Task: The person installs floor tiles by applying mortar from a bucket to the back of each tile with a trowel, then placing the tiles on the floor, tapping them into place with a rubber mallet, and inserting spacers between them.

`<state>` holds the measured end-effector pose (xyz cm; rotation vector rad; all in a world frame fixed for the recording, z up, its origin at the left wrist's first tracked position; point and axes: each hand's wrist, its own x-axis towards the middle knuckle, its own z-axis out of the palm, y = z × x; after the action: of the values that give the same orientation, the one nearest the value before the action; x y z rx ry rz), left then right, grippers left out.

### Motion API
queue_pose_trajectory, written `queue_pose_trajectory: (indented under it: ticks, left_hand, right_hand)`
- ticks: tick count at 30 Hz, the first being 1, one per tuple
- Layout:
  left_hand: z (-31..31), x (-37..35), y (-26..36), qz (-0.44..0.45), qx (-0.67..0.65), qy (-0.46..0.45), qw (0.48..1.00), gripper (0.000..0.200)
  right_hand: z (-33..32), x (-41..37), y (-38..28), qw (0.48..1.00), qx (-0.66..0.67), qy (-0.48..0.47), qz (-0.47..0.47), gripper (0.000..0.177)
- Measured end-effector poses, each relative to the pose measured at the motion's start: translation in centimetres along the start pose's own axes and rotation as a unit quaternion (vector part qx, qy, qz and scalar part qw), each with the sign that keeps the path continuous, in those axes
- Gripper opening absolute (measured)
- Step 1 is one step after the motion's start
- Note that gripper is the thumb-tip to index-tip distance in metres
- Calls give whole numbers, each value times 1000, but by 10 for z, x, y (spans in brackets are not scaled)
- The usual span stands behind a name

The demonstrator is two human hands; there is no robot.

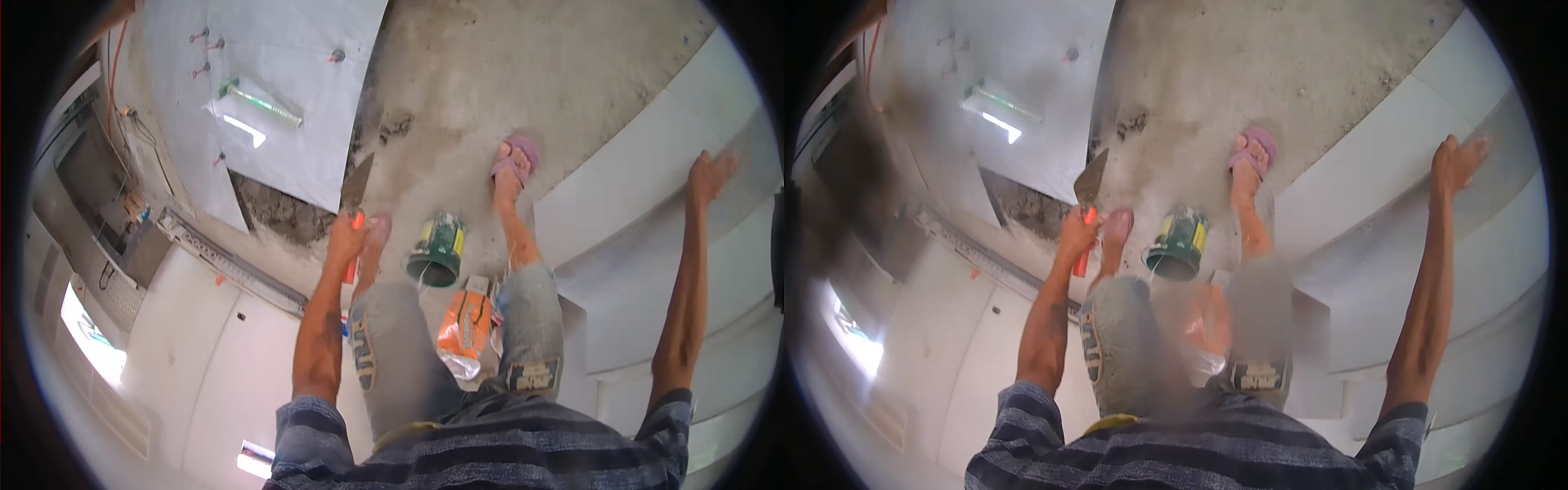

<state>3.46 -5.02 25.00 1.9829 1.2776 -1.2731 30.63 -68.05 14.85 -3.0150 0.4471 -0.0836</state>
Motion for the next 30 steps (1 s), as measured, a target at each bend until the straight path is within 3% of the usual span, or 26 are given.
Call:
queue_pose_trajectory:
  ticks: [2,3,4,6,7,8,10,12,14,17,18,19,22,26,29,30]
  left_hand:
    - [40,34,-38,63,72,83,992,50]
    - [52,36,-37,63,70,94,991,52]
    - [65,40,-33,66,69,105,990,54]
    - [93,63,-35,109,57,136,983,51]
    - [101,82,-31,136,54,141,979,50]
    - [106,95,-26,156,54,142,976,48]
    - [104,100,-3,162,64,130,976,42]
    - [108,139,-14,168,87,185,964,42]
    - [114,185,-14,214,86,220,948,41]
    - [105,226,-44,281,86,239,925,40]
    - [99,225,-33,243,109,269,926,38]
    - [98,233,-22,261,86,265,924,37]
    - [85,237,-8,290,44,254,922,38]
    - [84,232,26,221,-33,207,952,43]
    - [91,229,39,224,-83,228,944,42]
    - [91,230,42,222,-98,224,944,42]
  right_hand:
    - [-25,-42,-48,993,97,-44,45,68]
    - [-53,-71,-93,990,79,-109,30,65]
    - [-76,-108,-142,944,271,-157,101,65]
    - [-111,-178,-214,868,392,-270,144,65]
    - [-126,-205,-259,836,384,-332,210,65]
    - [-137,-227,-276,808,391,-423,121,64]
    - [-141,-280,-313,720,461,-497,148,64]
    - [-149,-321,-331,656,490,-545,178,64]
    - [-140,-351,-332,651,498,-561,116,64]
    - [-133,-374,-320,634,478,-581,180,64]
    - [-132,-380,-320,633,456,-589,211,63]
    - [-132,-387,-319,630,435,-596,242,63]
    - [-132,-412,-318,660,399,-613,173,61]
    - [-125,-413,-312,677,374,-621,125,59]
    - [-130,-388,-332,671,370,-613,193,54]
    - [-128,-394,-326,703,353,-602,137,54]
